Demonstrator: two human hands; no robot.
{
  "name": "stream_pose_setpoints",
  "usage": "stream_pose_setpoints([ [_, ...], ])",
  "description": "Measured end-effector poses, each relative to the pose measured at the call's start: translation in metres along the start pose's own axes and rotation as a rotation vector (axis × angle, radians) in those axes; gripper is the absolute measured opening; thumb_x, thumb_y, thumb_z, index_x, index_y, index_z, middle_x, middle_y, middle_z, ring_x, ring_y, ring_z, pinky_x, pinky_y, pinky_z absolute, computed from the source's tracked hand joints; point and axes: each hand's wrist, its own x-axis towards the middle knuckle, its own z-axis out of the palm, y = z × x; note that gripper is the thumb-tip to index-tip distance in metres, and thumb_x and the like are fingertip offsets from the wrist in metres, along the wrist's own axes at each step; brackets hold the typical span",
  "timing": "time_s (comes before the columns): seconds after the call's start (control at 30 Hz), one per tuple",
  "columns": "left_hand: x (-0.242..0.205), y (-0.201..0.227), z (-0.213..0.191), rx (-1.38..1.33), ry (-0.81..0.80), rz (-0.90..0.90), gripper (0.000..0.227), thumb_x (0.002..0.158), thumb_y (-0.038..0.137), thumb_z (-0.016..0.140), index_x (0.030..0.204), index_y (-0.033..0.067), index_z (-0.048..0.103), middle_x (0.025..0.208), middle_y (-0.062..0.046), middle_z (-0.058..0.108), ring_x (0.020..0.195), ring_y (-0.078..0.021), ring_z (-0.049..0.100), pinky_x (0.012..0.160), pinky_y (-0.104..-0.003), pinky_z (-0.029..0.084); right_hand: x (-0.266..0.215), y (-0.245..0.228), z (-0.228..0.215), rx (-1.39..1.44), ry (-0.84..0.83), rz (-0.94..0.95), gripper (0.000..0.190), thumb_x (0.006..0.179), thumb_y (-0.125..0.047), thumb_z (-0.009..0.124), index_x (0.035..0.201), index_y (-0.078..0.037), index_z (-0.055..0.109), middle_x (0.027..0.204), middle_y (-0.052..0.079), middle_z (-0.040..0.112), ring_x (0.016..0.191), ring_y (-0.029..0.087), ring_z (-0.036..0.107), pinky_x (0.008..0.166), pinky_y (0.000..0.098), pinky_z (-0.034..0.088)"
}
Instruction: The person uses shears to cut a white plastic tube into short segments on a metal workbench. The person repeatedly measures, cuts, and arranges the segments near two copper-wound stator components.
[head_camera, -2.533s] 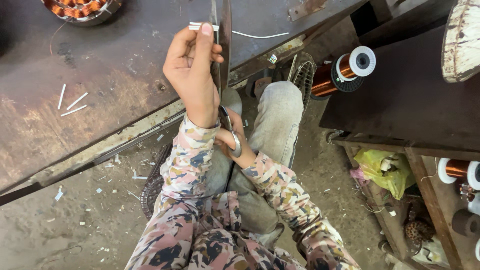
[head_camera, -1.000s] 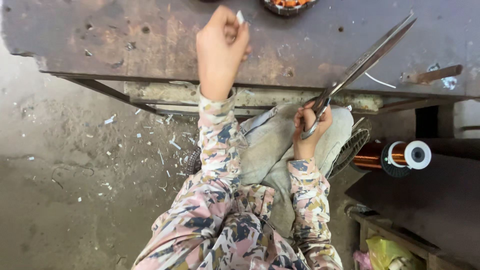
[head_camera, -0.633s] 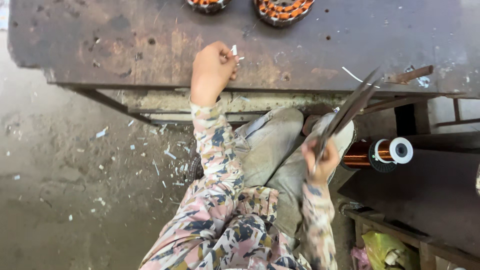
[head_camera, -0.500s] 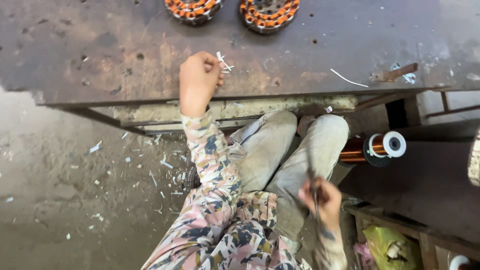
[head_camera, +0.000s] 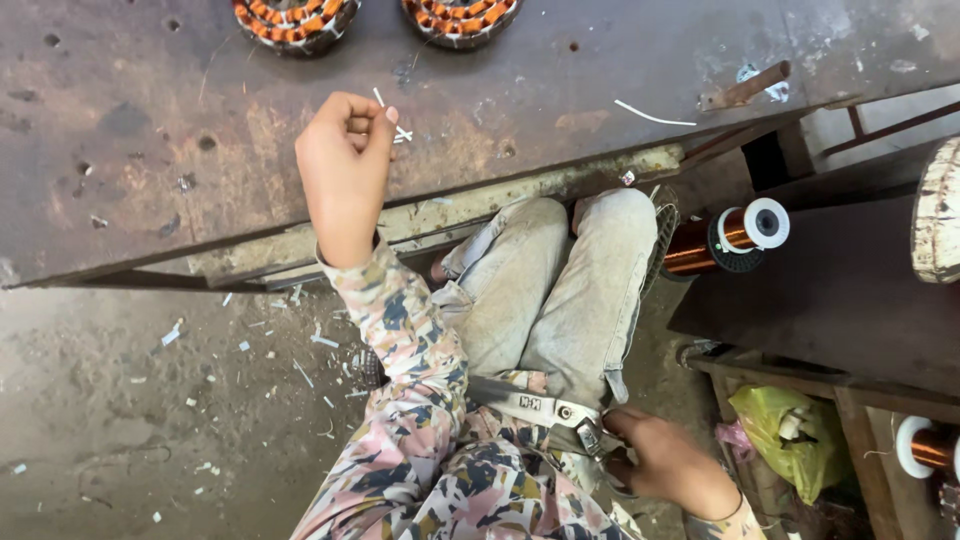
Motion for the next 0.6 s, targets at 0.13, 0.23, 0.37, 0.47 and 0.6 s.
stream_pose_setpoints([
  [0.13, -0.002, 0.012, 0.004, 0.004, -0.035, 0.042, 0.012, 0.099, 0.007, 0.073, 0.100, -0.0021, 0.065, 0.085, -0.005, 0.071, 0.071, -0.0077, 0.065, 0.064, -0.023, 0.053, 0.009, -0.017, -0.015, -0.148, -0.222, 0.130, 0.038, 0.075, -0.017, 0.081, 0.111, -0.010, 0.069, 0.110, 0.011, 0.072, 0.105, 0.033, 0.068, 0.088, 0.0414, 0.055],
  [0.23, -0.003, 0.023, 0.004, 0.069, -0.028, 0.152, 0.011, 0.101, 0.006, 0.075, 0.103, -0.0018, 0.067, 0.089, -0.005, 0.071, 0.077, -0.0097, 0.066, 0.070, -0.024, 0.053, 0.018, -0.031, -0.031, -0.159, -0.238, 0.109, 0.065, 0.071, -0.010, 0.077, 0.133, -0.012, 0.058, 0.121, 0.013, 0.067, 0.109, 0.035, 0.064, 0.089, 0.0436, 0.053],
  [0.37, -0.005, 0.032, 0.009, -0.011, -0.046, 0.155, 0.012, 0.106, 0.006, 0.077, 0.109, -0.0015, 0.067, 0.093, -0.004, 0.069, 0.087, -0.0079, 0.063, 0.077, -0.022, 0.053, 0.030, -0.040, -0.068, -0.198, 0.136, -0.390, 0.066, 0.058, -0.005, 0.071, 0.123, -0.004, 0.062, 0.130, 0.023, 0.062, 0.111, 0.040, 0.063, 0.088, 0.0465, 0.053],
  [0.47, -0.002, 0.034, 0.019, -0.040, -0.093, 0.085, 0.012, 0.108, 0.005, 0.075, 0.111, -0.0022, 0.066, 0.094, -0.003, 0.066, 0.086, -0.0063, 0.061, 0.074, -0.020, 0.049, 0.058, -0.036, -0.109, -0.172, 0.285, -0.254, 0.035, 0.085, -0.022, 0.076, 0.113, -0.008, 0.062, 0.115, 0.013, 0.063, 0.102, 0.035, 0.062, 0.082, 0.0463, 0.051],
  [0.6, 0.001, 0.038, 0.025, -0.041, -0.249, 0.054, 0.011, 0.109, 0.005, 0.069, 0.115, -0.0034, 0.065, 0.094, -0.004, 0.068, 0.081, -0.0069, 0.063, 0.072, -0.021, 0.050, 0.122, -0.026, -0.165, -0.268, 0.872, -0.278, 0.039, 0.084, -0.017, 0.074, 0.118, -0.005, 0.061, 0.115, 0.012, 0.060, 0.103, 0.036, 0.059, 0.085, 0.0448, 0.050],
])
